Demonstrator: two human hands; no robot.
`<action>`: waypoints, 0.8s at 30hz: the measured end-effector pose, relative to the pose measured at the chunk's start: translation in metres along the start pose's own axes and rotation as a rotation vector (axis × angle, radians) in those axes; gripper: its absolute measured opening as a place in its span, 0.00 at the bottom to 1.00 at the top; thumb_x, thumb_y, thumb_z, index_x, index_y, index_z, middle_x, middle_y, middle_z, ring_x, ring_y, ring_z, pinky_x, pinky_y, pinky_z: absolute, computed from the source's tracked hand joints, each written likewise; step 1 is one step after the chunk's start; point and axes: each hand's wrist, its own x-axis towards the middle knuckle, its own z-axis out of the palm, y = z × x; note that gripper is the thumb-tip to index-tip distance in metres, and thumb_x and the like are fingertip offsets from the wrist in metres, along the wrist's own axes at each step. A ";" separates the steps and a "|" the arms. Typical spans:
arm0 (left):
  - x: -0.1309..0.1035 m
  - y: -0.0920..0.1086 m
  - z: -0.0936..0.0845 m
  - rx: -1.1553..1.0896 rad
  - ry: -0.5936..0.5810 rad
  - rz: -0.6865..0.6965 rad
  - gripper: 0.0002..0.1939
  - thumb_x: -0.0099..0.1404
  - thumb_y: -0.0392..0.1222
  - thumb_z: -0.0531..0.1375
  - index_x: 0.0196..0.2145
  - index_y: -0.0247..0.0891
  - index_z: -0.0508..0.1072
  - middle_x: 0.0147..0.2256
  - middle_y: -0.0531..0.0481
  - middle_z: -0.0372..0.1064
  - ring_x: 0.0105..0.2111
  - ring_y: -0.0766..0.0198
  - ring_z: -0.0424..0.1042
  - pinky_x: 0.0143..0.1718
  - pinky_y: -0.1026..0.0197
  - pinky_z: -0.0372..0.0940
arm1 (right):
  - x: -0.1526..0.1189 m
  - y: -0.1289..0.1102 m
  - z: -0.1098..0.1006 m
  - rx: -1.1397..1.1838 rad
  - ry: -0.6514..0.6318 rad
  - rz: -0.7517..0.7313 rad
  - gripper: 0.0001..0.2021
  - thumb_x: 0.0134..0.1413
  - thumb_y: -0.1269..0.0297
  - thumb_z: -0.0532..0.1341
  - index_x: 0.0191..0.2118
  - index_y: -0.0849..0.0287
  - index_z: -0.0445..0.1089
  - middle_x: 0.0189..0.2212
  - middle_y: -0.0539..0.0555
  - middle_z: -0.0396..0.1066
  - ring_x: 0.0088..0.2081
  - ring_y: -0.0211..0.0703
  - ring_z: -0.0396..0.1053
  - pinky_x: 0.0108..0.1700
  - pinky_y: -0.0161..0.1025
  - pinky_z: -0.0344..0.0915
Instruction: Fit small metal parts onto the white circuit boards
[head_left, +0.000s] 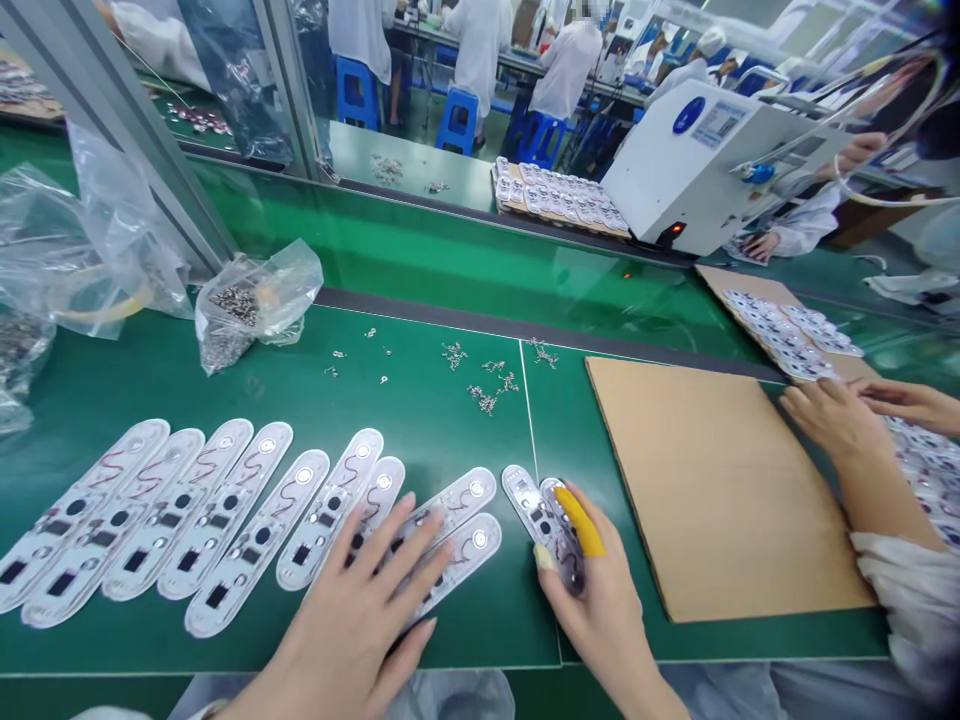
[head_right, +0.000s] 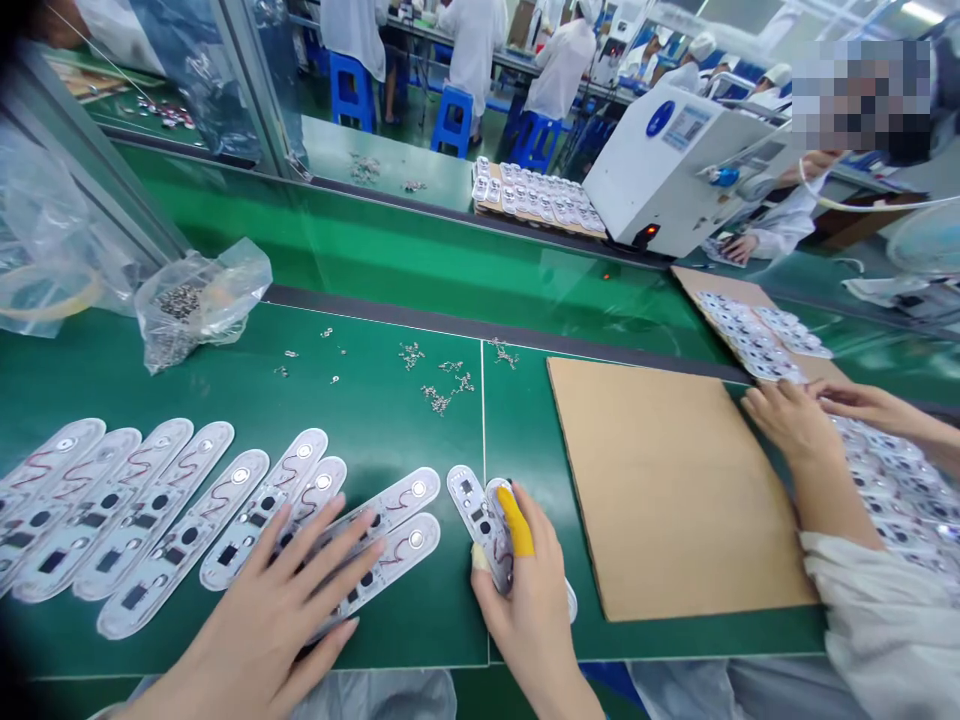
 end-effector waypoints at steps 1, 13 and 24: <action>0.001 -0.001 0.000 -0.002 -0.015 0.057 0.27 0.65 0.40 0.52 0.62 0.43 0.59 0.64 0.53 0.52 0.63 0.50 0.49 0.64 0.45 0.27 | 0.001 0.001 -0.001 0.023 0.013 -0.010 0.26 0.59 0.62 0.54 0.62 0.55 0.51 0.57 0.64 0.59 0.57 0.58 0.61 0.52 0.59 0.66; -0.010 0.012 0.005 0.048 0.069 -0.166 0.25 0.65 0.41 0.54 0.60 0.40 0.63 0.61 0.47 0.57 0.59 0.52 0.56 0.64 0.49 0.33 | 0.001 0.011 -0.005 0.093 0.085 -0.008 0.29 0.52 0.65 0.58 0.61 0.57 0.56 0.52 0.61 0.66 0.50 0.55 0.68 0.46 0.50 0.71; 0.036 0.053 0.022 -0.020 0.129 -0.046 0.23 0.70 0.51 0.49 0.57 0.40 0.66 0.59 0.49 0.61 0.64 0.55 0.44 0.65 0.48 0.26 | 0.020 0.009 -0.014 0.298 -0.111 -0.297 0.31 0.49 0.69 0.59 0.60 0.55 0.55 0.55 0.60 0.65 0.56 0.51 0.65 0.54 0.50 0.66</action>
